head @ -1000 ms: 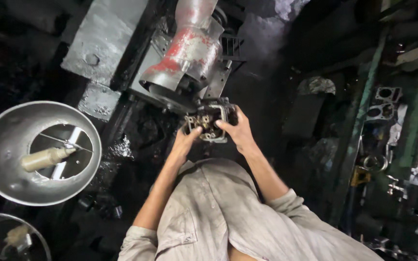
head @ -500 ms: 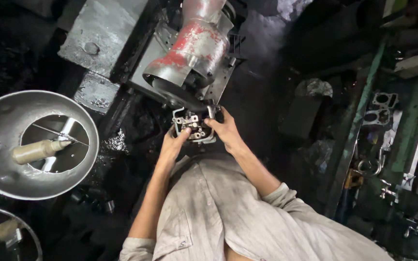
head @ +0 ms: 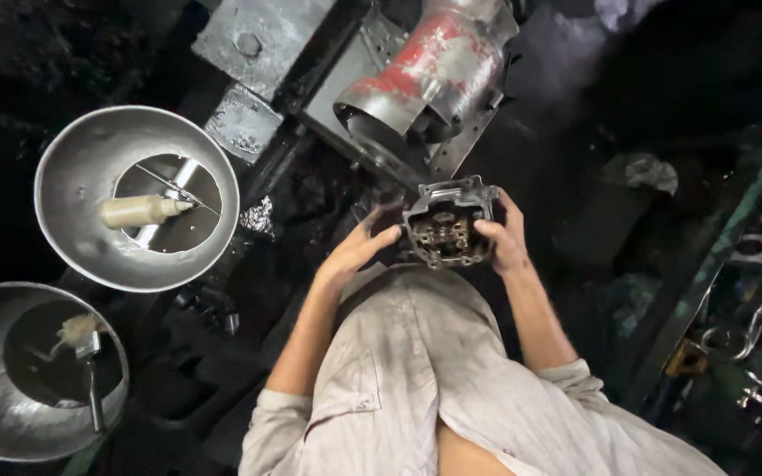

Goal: The person grinds the edges of a metal engine part against a bench grinder, rotating it to smooth multiple surfaces. They then pick up a second metal part and repeat the grinding process on its edges.

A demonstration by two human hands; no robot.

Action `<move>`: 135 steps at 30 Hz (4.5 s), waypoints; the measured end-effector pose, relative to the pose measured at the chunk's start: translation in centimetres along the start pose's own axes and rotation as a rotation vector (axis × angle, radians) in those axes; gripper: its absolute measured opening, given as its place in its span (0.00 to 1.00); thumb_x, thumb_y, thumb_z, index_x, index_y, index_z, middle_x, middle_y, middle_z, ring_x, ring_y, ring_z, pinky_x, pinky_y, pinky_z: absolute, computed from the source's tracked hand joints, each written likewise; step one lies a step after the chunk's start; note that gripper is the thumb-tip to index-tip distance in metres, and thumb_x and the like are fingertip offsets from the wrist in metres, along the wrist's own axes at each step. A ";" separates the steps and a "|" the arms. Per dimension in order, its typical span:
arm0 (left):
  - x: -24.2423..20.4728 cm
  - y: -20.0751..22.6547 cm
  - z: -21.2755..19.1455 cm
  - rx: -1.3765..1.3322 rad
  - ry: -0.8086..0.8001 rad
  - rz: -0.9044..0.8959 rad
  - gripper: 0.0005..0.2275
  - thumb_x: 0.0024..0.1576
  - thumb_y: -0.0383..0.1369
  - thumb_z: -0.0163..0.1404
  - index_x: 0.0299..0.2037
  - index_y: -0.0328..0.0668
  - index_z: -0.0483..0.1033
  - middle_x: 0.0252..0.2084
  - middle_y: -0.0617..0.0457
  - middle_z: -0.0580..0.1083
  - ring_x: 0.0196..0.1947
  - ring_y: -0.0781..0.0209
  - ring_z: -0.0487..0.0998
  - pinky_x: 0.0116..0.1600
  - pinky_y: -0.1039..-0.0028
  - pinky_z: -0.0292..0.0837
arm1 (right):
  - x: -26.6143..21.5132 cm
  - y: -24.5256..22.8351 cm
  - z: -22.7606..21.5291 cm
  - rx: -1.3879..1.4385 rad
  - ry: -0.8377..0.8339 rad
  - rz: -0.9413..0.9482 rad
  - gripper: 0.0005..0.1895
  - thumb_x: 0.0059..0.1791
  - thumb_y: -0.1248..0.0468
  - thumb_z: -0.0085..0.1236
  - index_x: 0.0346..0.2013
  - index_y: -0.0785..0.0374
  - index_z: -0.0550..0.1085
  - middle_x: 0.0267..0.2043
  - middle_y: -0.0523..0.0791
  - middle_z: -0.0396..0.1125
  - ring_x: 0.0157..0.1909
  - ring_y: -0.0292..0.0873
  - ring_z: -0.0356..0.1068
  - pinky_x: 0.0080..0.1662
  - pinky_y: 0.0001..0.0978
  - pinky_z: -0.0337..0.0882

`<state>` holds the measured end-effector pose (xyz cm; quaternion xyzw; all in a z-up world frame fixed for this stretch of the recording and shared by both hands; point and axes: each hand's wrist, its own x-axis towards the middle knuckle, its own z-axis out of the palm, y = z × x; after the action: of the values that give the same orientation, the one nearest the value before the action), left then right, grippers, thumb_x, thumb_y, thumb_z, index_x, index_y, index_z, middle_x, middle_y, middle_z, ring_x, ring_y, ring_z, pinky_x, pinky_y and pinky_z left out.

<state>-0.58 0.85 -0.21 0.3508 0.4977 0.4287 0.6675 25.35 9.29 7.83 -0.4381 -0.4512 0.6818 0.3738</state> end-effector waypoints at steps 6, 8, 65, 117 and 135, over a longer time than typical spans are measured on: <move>0.8 -0.3 2.5 -0.236 -0.165 0.017 0.44 0.51 0.49 0.63 0.72 0.29 0.55 0.70 0.39 0.64 0.70 0.51 0.64 0.72 0.65 0.58 | -0.4 0.5 1.3 0.301 -0.009 0.236 0.27 0.44 0.56 0.56 0.54 0.67 0.69 0.50 0.50 0.71 0.51 0.48 0.74 0.54 0.43 0.77; 0.8 0.2 2.8 -0.253 -0.072 0.033 0.42 0.52 0.48 0.63 0.71 0.28 0.59 0.66 0.41 0.69 0.65 0.53 0.69 0.68 0.67 0.65 | 0.2 0.6 2.3 0.321 0.053 0.299 0.24 0.45 0.55 0.53 0.54 0.60 0.69 0.50 0.48 0.71 0.50 0.46 0.74 0.52 0.43 0.77; 4.7 -2.4 3.3 -0.796 -0.087 -0.035 0.32 0.55 0.48 0.57 0.66 0.39 0.66 0.61 0.47 0.73 0.59 0.53 0.76 0.64 0.60 0.72 | 0.9 -2.4 3.4 -0.250 0.057 -0.028 0.31 0.45 0.62 0.67 0.60 0.66 0.69 0.53 0.44 0.70 0.56 0.37 0.69 0.59 0.32 0.68; 5.0 -0.4 4.6 -0.721 -0.012 -0.092 0.27 0.52 0.39 0.61 0.61 0.40 0.70 0.50 0.48 0.77 0.48 0.54 0.79 0.51 0.60 0.80 | 1.7 -0.9 3.0 -0.285 0.062 -0.044 0.26 0.48 0.60 0.62 0.59 0.67 0.71 0.52 0.44 0.71 0.53 0.38 0.68 0.57 0.31 0.68; 2.0 2.2 4.8 -0.242 -0.153 0.032 0.35 0.51 0.34 0.64 0.68 0.35 0.62 0.62 0.47 0.71 0.62 0.60 0.71 0.67 0.68 0.65 | 2.5 -3.1 0.3 -0.344 -0.120 0.232 0.28 0.44 0.59 0.65 0.56 0.69 0.74 0.46 0.45 0.73 0.47 0.38 0.71 0.49 0.30 0.71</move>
<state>3.82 3.38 2.22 0.3074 0.3846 0.4680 0.7339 24.54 12.45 10.18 -0.5029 -0.5290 0.6581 0.1851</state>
